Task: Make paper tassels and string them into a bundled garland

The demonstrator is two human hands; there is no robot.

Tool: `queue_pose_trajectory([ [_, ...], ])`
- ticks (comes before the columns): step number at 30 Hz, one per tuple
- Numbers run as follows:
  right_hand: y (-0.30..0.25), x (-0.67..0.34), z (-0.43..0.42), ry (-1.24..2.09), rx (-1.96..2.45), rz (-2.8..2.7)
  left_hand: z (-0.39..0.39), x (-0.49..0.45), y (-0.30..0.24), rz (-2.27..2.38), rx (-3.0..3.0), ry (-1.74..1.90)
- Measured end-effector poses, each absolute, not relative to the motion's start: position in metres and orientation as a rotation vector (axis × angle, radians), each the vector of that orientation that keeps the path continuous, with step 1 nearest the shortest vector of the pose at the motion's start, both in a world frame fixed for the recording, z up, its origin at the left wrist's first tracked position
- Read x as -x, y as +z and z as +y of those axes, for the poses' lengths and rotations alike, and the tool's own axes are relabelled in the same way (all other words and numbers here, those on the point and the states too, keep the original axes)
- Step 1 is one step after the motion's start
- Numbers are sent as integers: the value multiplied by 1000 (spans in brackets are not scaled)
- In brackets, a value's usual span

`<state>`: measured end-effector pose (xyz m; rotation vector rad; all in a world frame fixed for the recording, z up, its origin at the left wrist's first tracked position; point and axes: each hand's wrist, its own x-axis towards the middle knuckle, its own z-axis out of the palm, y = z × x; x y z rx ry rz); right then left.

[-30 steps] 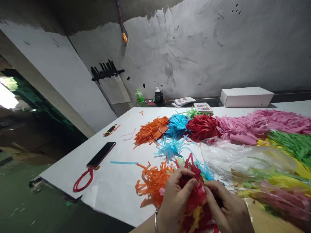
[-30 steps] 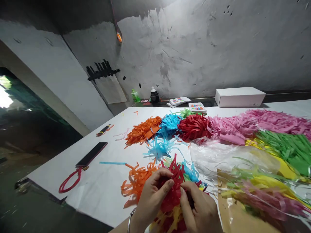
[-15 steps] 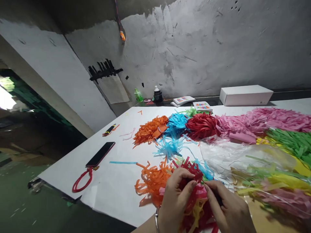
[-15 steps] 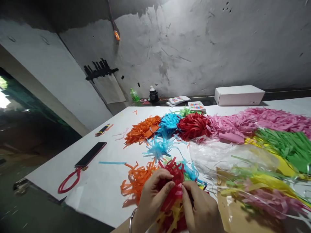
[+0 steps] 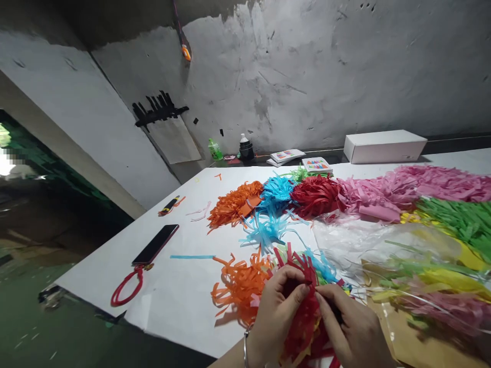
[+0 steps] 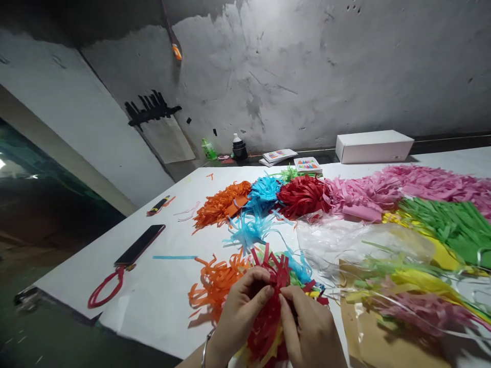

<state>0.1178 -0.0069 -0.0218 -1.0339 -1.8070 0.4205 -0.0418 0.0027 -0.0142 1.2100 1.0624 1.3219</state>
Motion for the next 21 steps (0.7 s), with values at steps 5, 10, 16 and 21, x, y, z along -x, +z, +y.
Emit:
queue_pose_trajectory([
  [5, -23, -117, -7, 341, 1021, -1852, 2, 42, -19, 1054, -1244, 1336],
  [10, -26, -117, -10, 390, 1083, -1746, 1, 43, -20, 1115, -1241, 1344],
  [16, -26, -118, -10, 381, 1075, -1749, 1, 42, -18, 1123, -1300, 1356],
  [21, -27, -117, -10, 368, 1077, -1752, 0, 42, -20, 1122, -1394, 1392],
])
